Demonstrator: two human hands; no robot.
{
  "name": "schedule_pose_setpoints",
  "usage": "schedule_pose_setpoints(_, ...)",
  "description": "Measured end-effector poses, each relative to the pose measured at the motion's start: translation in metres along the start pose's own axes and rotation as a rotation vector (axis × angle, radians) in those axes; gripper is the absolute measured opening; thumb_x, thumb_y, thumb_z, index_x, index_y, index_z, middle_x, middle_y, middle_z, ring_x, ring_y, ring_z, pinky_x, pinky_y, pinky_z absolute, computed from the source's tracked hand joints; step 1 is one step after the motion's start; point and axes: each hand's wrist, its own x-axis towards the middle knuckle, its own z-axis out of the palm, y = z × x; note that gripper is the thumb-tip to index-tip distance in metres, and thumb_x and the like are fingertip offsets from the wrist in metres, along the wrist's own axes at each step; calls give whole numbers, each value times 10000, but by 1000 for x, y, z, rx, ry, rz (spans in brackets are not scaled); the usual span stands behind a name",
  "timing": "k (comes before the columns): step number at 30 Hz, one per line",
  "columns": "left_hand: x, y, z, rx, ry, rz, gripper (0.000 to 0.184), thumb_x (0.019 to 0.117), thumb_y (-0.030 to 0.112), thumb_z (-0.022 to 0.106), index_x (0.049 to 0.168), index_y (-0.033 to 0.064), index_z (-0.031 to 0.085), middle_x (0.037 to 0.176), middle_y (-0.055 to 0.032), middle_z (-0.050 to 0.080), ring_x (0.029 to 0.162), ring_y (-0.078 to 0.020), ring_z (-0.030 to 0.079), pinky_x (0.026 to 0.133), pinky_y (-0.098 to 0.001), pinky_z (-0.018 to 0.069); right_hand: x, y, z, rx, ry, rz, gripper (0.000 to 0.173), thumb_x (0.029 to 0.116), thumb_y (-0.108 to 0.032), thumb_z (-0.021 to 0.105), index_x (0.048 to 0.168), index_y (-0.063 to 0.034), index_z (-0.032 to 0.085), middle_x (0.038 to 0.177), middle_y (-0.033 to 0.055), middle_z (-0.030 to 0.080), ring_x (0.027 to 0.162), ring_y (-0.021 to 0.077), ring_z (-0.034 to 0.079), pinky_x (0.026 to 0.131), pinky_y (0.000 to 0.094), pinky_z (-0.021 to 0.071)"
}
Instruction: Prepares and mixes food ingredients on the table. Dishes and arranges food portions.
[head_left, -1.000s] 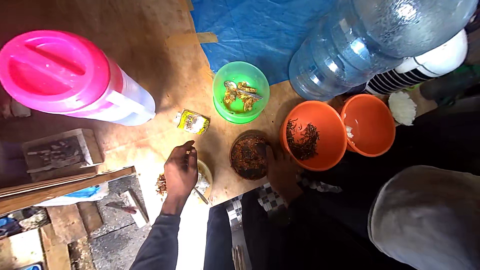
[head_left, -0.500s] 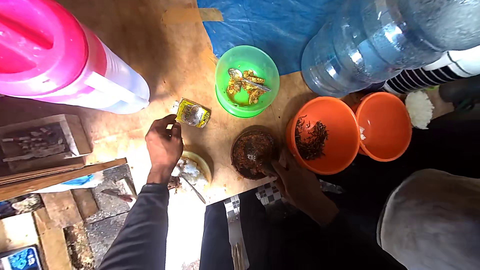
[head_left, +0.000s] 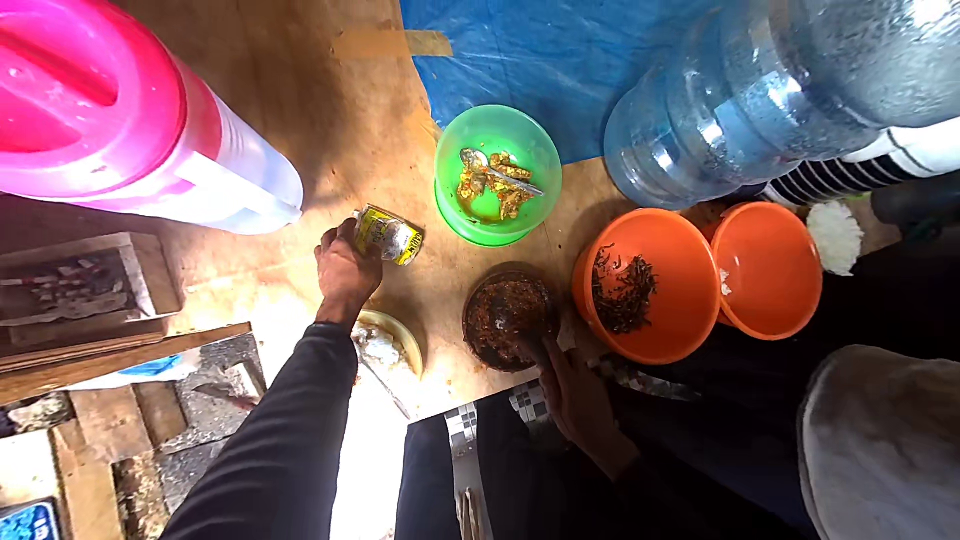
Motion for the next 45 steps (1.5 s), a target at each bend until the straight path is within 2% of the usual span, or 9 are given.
schedule_pose_setpoints(10,19,4,7,1,33,-110,688,890,200,753,1511,127,465,1457,-299,468,1291,-516,504,957,-702,471,10,4,9,85,141,151,585,1033,-359,521,1543,-80,463,1288,300,599,906,427,705,732,575,595)
schedule_pose_setpoints(18,28,-3,12,-13,8,-39,323,926,230,716,1213,85,684,1362,-291,529,1222,-482,551,922,-692,481,1,8,-1,98,230,94,592,976,-361,598,1501,-98,523,1468,213,548,1312,430,553,1049,583,500)
schedule_pose_setpoints(21,22,-8,12,-221,7,137,250,969,146,654,1157,-19,655,1218,-259,613,1149,-397,600,969,-605,485,-10,3,-5,44,250,108,558,978,-385,582,1478,-138,565,1454,215,551,1293,446,559,978,650,504)
schedule_pose_setpoints(23,6,-2,3,-432,-28,285,159,1021,96,561,1122,-25,583,1018,-164,640,950,-241,630,866,-453,518,-15,-5,-9,51,295,85,513,982,-369,572,1436,-132,608,1430,231,564,1262,457,573,946,670,498)
schedule_pose_setpoints(27,-53,18,-20,-569,-66,468,81,1036,109,534,1110,76,544,778,14,609,643,-39,560,597,-226,477,-15,-37,-19,243,385,-46,423,1008,-296,583,1343,-50,659,1319,196,633,1189,354,629,965,533,552)
schedule_pose_setpoints(31,-114,36,-43,-541,-115,546,65,1024,116,558,1086,126,574,805,38,616,631,-47,566,552,-206,486,11,-70,-23,547,296,-131,431,1026,-319,584,1358,-52,646,1329,133,653,1181,224,656,951,425,590)
schedule_pose_setpoints(34,-148,47,-31,-640,-247,454,102,979,87,558,1067,130,587,807,13,632,660,-103,602,574,-270,529,21,-80,-14,862,29,-128,493,1039,-322,585,1480,-103,550,1486,78,566,1341,170,566,1097,409,519)
schedule_pose_setpoints(38,-172,45,23,-635,-353,141,123,998,81,578,1117,69,610,839,-55,688,697,-173,648,627,-377,550,15,-64,-2,1177,-181,186,293,1054,-215,556,1224,-3,666,1034,63,704,877,99,655,796,284,558)
schedule_pose_setpoints(45,-184,71,67,-156,-429,-21,187,1038,185,590,1095,44,698,929,-126,717,848,-259,702,813,-494,566,7,-40,14,1168,-140,535,265,1071,-178,537,948,-11,701,784,39,648,732,111,625,706,300,534)
